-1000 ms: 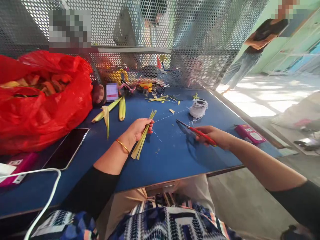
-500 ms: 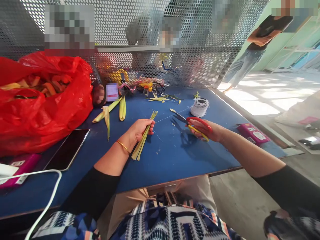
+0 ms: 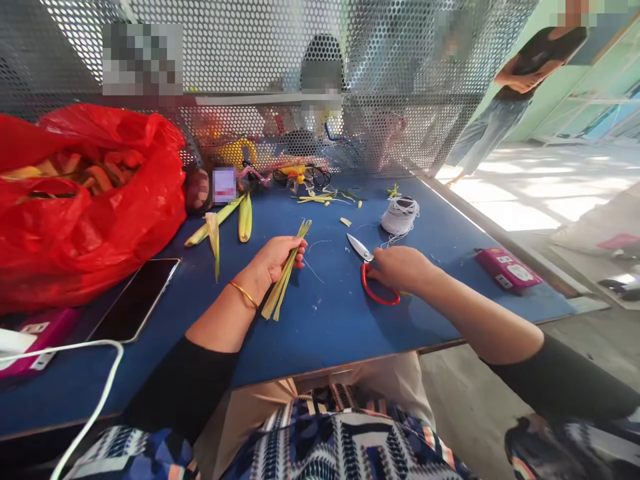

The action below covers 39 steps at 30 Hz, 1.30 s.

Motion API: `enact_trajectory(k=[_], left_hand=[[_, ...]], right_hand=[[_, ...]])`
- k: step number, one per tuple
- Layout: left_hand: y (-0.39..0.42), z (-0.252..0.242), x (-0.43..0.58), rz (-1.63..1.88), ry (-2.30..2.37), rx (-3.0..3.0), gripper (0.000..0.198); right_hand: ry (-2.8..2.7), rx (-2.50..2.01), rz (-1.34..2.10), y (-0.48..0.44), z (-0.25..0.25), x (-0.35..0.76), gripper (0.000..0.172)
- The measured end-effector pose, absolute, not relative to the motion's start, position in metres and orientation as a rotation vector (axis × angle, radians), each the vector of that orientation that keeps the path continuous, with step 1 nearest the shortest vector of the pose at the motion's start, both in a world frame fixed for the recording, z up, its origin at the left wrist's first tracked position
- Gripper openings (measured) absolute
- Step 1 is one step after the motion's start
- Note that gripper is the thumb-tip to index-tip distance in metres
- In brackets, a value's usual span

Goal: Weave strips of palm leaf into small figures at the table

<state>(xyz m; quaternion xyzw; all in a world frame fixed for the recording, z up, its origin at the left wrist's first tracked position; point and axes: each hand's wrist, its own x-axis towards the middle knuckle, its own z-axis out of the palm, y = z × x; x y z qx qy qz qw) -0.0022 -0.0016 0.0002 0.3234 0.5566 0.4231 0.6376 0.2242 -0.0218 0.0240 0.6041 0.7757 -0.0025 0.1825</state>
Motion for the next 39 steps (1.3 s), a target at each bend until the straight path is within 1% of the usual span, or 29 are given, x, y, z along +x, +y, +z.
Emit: enact_trajectory(k=[2,3,6,8,9,12,15,16,17,19,21,22,23,24,25,27,28,29,30,32,34,39], left_hand=[[-0.002,0.0,-0.002,0.96,1.274,0.735,0.029],[-0.002,-0.001,-0.001,0.954,1.268,0.738,0.029],[-0.001,-0.003,-0.001,0.945,1.246,0.744,0.027],[0.0,-0.003,-0.001,0.944,1.243,0.738,0.026],[0.0,-0.004,-0.001,0.944,1.243,0.734,0.025],[0.001,-0.004,-0.001,0.937,1.239,0.737,0.026],[0.001,-0.002,-0.001,0.927,1.211,0.745,0.029],[0.001,-0.002,-0.002,0.923,1.198,0.746,0.029],[0.0,-0.001,-0.002,0.919,1.185,0.745,0.028],[-0.001,0.0,-0.003,0.909,1.16,0.74,0.027],[-0.002,0.003,-0.004,0.899,1.135,0.744,0.026],[-0.003,0.005,-0.004,0.899,1.119,0.755,0.026],[-0.004,0.007,-0.005,0.901,1.1,0.773,0.025],[-0.006,0.009,-0.005,0.903,1.081,0.8,0.025],[-0.007,0.011,-0.006,0.904,1.064,0.833,0.024],[-0.01,0.016,-0.008,0.895,1.037,0.909,0.021],[-0.011,0.018,-0.01,0.887,1.03,0.946,0.02],[-0.012,0.019,-0.011,0.878,1.026,0.98,0.02],[-0.013,0.021,-0.013,0.875,1.022,1.01,0.019],[-0.013,0.022,-0.016,0.883,1.018,1.048,0.019],[-0.013,0.023,-0.018,0.886,1.018,1.056,0.018],[-0.013,0.021,-0.014,0.869,1.031,0.987,0.02]], right_hand=[[2.186,1.715,0.042,-0.013,0.036,0.226,0.042],[2.195,1.806,0.106,-0.005,0.042,0.23,0.046],[2.169,2.316,0.49,0.028,0.052,0.251,0.065],[2.08,2.493,0.46,0.051,0.052,0.267,0.074],[2.046,2.523,0.359,0.061,0.051,0.274,0.072],[2.135,2.481,0.045,0.082,0.045,0.289,0.053],[2.276,2.391,-0.103,0.092,0.044,0.299,0.031],[2.301,2.371,-0.132,0.094,0.046,0.302,0.027],[2.315,2.355,-0.155,0.095,0.048,0.305,0.028],[2.369,2.383,-0.153,0.093,0.053,0.307,0.037],[2.473,2.458,-0.068,0.085,0.057,0.3,0.042],[2.56,2.484,-0.054,0.078,0.057,0.291,0.041],[2.637,2.472,-0.067,0.07,0.056,0.279,0.033],[2.796,2.427,-0.279,0.061,0.054,0.263,0.025],[2.936,2.314,-0.65,0.051,0.05,0.244,0.022],[2.942,1.949,-1.475,0.031,0.039,0.205,0.025],[2.862,1.744,-1.784,0.023,0.033,0.187,0.028],[2.772,1.558,-1.997,0.017,0.027,0.172,0.029],[2.688,1.439,-2.132,0.012,0.022,0.16,0.027],[2.59,1.41,-2.25,0.008,0.015,0.147,0.015],[2.596,1.513,-2.258,0.009,0.01,0.145,0.005],[2.687,1.712,-2.2,0.015,0.006,0.157,0.01]])
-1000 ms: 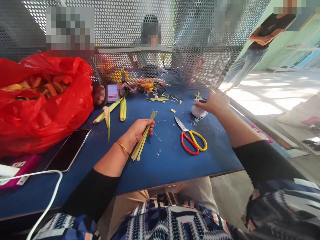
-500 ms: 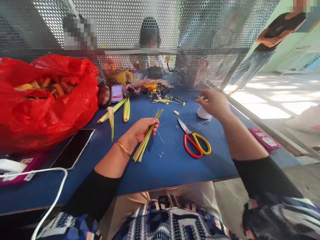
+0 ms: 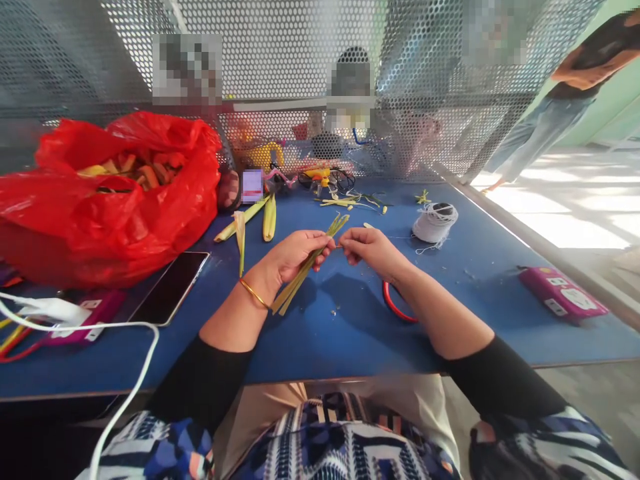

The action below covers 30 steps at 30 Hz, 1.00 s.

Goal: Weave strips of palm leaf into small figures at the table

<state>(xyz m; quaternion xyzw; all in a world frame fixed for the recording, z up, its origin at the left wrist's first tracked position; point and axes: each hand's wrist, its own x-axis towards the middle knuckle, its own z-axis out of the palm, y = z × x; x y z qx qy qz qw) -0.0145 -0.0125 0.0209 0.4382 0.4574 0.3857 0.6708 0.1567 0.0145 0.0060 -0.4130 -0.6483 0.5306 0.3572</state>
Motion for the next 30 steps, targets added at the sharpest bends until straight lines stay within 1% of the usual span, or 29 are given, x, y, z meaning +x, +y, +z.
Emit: enact_trajectory(k=[3,6,8,10,15,18,22,26,28,30], left_hand=[[-0.012,0.02,-0.011,0.92,1.056,0.953,0.018],[-0.011,0.019,-0.011,1.007,1.096,0.929,0.015],[-0.01,0.018,-0.012,1.033,1.137,0.941,0.014],[-0.011,0.017,-0.011,1.022,1.178,0.999,0.015],[-0.015,0.014,-0.006,0.982,1.243,1.221,0.02],[-0.015,0.013,-0.004,0.968,1.294,1.31,0.021],[-0.013,0.01,-0.007,0.932,1.436,1.449,0.022],[-0.013,0.008,-0.008,0.815,1.544,1.759,0.026],[-0.015,0.008,-0.007,0.752,1.504,1.947,0.029],[-0.017,0.009,-0.005,0.658,1.373,2.087,0.029]], right_hand=[[-1.736,-1.063,1.33,0.017,0.007,0.164,0.01],[-1.838,-1.104,1.274,0.021,0.011,0.171,0.005],[-1.925,-1.138,1.194,0.022,0.014,0.176,0.004],[-2.019,-1.157,1.051,0.022,0.017,0.179,0.006],[-2.132,-1.135,0.543,0.021,0.022,0.183,0.012],[-2.159,-1.116,0.378,0.022,0.023,0.186,0.012],[-2.344,-1.048,0.25,0.02,0.024,0.19,0.011],[-2.517,-0.939,0.125,0.01,0.028,0.187,0.017],[-2.543,-0.907,0.093,0.007,0.029,0.185,0.019],[-2.538,-0.901,0.148,0.008,0.029,0.185,0.018]])
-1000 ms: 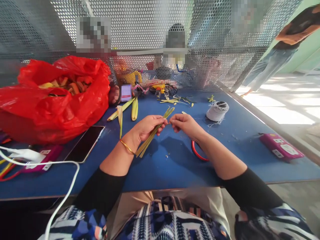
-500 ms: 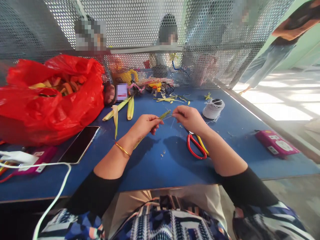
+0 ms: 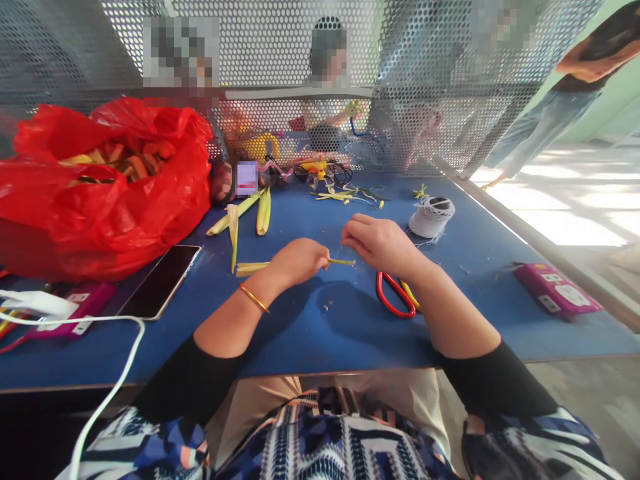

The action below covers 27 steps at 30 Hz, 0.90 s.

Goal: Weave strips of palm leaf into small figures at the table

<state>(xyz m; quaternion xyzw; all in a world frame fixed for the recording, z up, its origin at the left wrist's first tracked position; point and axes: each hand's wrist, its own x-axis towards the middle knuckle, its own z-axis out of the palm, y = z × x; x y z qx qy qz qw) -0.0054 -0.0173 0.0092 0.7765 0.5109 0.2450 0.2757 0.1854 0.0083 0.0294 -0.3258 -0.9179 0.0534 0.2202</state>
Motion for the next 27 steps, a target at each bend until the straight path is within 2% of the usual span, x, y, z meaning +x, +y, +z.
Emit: enact_trajectory(k=[4,8,10,12,14,18,23,27], left_hand=[[-0.02,0.016,-0.006,0.537,1.102,2.159,0.022],[-0.019,0.022,-0.011,0.859,1.206,2.082,0.019],[-0.018,0.022,-0.013,1.006,1.316,2.012,0.018],[-0.015,0.02,-0.014,1.094,1.433,1.935,0.02],[-0.011,0.017,-0.015,1.133,1.531,1.886,0.02],[-0.008,0.012,-0.015,1.073,1.633,1.942,0.022],[-0.012,0.008,-0.01,0.679,1.777,2.329,0.026],[-0.016,0.009,-0.008,0.297,1.4,2.556,0.021]], right_hand=[[-2.403,-0.964,0.545,0.025,0.022,0.191,0.014],[-2.149,-1.088,1.012,0.038,0.008,0.189,0.015],[-2.122,-1.043,1.069,0.035,0.002,0.182,0.016],[-2.173,-0.955,0.929,0.027,-0.002,0.173,0.016],[-2.252,-0.851,0.651,0.018,-0.004,0.166,0.017],[-2.377,-0.686,0.294,0.006,-0.005,0.161,0.019],[-2.465,-0.621,0.074,0.005,0.003,0.167,0.021],[-2.524,-0.705,0.067,0.015,0.01,0.178,0.021]])
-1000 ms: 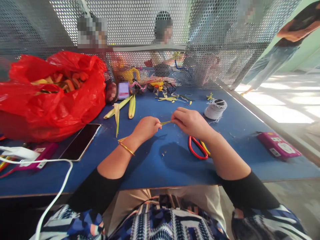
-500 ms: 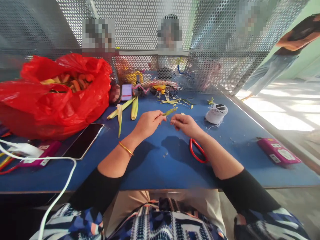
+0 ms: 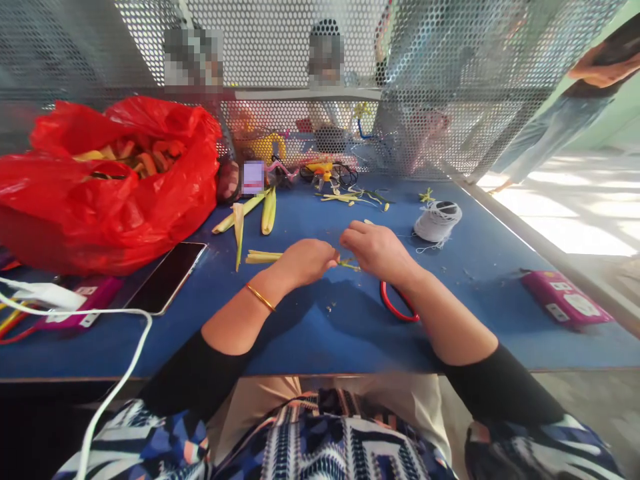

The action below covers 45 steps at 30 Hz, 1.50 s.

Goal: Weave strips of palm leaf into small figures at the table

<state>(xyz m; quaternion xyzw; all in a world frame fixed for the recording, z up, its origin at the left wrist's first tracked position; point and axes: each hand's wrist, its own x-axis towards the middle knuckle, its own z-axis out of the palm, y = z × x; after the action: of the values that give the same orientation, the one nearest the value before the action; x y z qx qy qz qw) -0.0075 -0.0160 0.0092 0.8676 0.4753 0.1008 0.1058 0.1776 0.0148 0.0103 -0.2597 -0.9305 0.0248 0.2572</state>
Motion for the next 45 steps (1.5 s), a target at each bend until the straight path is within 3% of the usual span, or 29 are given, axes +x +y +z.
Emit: enact_trajectory(k=[4,8,14,19,25,29,33,37,41,45], left_hand=[[-0.018,0.017,-0.013,0.475,1.009,2.299,0.016],[-0.014,0.019,-0.018,0.86,1.253,1.942,0.02],[-0.004,0.007,-0.019,0.978,1.52,1.843,0.02],[-0.004,0.001,-0.014,0.957,1.513,1.893,0.024],[-0.007,0.001,-0.01,1.005,1.577,1.906,0.025],[-0.007,0.003,-0.01,0.837,1.706,2.115,0.029],[-0.011,0.007,-0.011,0.412,1.626,2.465,0.027],[-0.021,0.017,-0.013,0.252,1.084,2.332,0.018],[-0.023,0.022,-0.015,0.605,0.887,1.893,0.019],[-0.012,0.017,-0.016,1.103,1.324,1.717,0.02]], right_hand=[[-2.482,-0.694,0.682,0.036,0.007,0.189,0.019],[-2.262,-0.791,1.079,0.042,-0.005,0.185,0.021],[-2.177,-0.6,0.615,0.011,-0.009,0.159,0.019],[-2.007,-0.579,0.931,0.004,-0.017,0.148,0.022],[-2.235,-0.542,0.46,-0.005,-0.018,0.142,0.019],[-2.304,-0.515,0.441,-0.009,-0.012,0.143,0.017],[-2.175,-0.7,0.905,0.003,-0.001,0.156,0.018],[-1.805,-0.746,1.628,0.025,0.005,0.175,0.018],[-1.407,-0.69,1.905,0.032,-0.003,0.174,0.016],[-1.349,-0.677,1.789,0.019,-0.013,0.156,0.017]])
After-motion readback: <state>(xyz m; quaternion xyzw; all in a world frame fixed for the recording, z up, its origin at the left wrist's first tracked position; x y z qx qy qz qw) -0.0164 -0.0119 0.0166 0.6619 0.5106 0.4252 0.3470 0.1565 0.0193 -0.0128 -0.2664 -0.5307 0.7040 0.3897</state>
